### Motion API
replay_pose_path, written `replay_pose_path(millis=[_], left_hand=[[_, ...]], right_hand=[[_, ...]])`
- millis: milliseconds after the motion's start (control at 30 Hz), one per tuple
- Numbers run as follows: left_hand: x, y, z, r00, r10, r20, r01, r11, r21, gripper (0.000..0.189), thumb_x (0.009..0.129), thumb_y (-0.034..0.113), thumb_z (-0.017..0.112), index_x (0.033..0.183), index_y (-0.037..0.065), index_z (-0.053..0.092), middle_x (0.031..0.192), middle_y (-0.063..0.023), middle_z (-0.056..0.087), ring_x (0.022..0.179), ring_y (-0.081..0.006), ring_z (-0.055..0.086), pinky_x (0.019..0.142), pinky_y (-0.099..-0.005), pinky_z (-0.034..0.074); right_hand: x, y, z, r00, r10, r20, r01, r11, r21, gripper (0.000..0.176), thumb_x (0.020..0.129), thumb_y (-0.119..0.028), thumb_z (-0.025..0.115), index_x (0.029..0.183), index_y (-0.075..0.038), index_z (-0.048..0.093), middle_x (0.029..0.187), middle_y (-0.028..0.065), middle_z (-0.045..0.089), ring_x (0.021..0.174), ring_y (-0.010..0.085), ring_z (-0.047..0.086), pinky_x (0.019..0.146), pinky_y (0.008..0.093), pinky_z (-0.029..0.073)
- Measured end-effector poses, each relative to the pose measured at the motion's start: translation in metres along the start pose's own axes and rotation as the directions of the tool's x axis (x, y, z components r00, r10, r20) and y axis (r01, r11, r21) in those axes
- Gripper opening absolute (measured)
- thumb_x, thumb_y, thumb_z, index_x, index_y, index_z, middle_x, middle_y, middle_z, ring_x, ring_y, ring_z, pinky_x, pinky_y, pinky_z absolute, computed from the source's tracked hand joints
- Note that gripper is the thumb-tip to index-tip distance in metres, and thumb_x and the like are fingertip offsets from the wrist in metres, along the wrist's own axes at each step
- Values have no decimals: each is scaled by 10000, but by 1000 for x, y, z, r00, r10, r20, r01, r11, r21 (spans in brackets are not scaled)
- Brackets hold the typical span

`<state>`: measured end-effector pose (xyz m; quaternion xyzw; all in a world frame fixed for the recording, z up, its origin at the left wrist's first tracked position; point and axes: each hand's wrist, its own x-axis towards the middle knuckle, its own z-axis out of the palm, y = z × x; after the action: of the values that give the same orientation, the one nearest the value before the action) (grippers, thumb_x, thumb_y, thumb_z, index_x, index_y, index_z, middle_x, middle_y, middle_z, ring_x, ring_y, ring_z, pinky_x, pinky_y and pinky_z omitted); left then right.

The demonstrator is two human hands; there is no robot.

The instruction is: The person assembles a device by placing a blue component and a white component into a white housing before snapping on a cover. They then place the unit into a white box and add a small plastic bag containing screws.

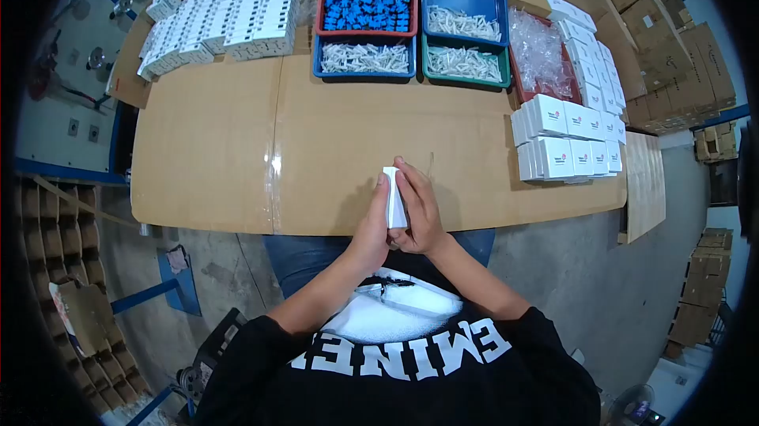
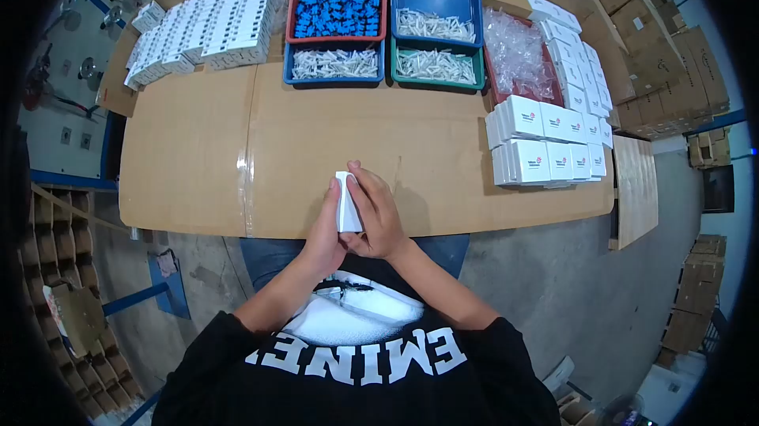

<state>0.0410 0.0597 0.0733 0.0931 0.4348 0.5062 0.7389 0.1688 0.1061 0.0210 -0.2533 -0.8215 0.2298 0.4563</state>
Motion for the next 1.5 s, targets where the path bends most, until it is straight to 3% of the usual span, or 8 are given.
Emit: replay_pose_path(millis=[33,233,267,400,500,833,1233,1500], left_hand=[[2,-2,0,1000,15,-27,-16,999,-31,637,1076,650,447,1442,135,528,1202,-33,653,1075,-150,653,891,-320,550],[17,3,-3,1000,9,-23,-10,999,-45,704,1071,644,468,1522,104,477,1240,-45,645,1093,-152,650,891,-309,548],[18,4,-5,999,50,4,-50,999,0,761,1083,637,441,1606,88,387,1366,-73,602,1193,-169,617,963,-316,527],[20,2,-11,995,-75,60,74,997,14,644,1090,624,432,1525,152,483,1326,-41,624,1204,-163,626,1001,-345,534],[25,-2,-8,976,141,163,-156,984,87,720,1116,629,301,1668,167,297,1559,-71,463,1408,-186,493,1154,-341,420],[26,-10,-17,973,149,176,-165,983,78,678,1136,586,262,1675,176,277,1574,-52,441,1446,-193,454,1175,-330,397],[30,-23,-19,978,189,85,-202,964,176,658,1147,557,256,1653,142,321,1548,-59,476,1403,-180,495,1150,-317,418],[26,-25,-18,992,120,-25,-115,984,137,702,1131,593,306,1625,96,360,1347,-68,595,1154,-134,605,978,-273,497]], right_hand=[[-2,2,2,1000,17,14,-17,1000,3,853,1019,-608,515,1498,96,466,1527,322,462,1370,484,515,1135,553,422],[7,14,7,998,56,-37,-54,997,55,869,995,-594,536,1493,115,464,1491,331,492,1357,484,533,1130,551,443],[7,16,9,998,46,-33,-45,998,42,895,991,-616,534,1493,122,464,1493,330,487,1360,480,529,1136,548,435],[2,24,14,998,37,-59,-37,999,-3,939,988,-679,518,1498,108,470,1501,314,481,1356,464,527,1128,540,433],[-2,30,12,998,-10,-54,8,999,-51,949,989,-705,506,1495,96,479,1480,308,496,1315,453,547,1088,545,454],[-9,28,17,999,-51,-4,50,990,-128,841,1060,-622,417,1479,103,489,1439,326,513,1238,483,576,1042,563,479],[-20,30,22,999,-33,-21,31,994,-109,829,1083,-587,353,1440,146,505,1411,348,539,1230,504,599,1057,570,483],[-26,31,24,1000,8,-12,-9,998,-62,838,1087,-588,337,1447,152,493,1422,353,539,1249,512,598,1064,564,482]])
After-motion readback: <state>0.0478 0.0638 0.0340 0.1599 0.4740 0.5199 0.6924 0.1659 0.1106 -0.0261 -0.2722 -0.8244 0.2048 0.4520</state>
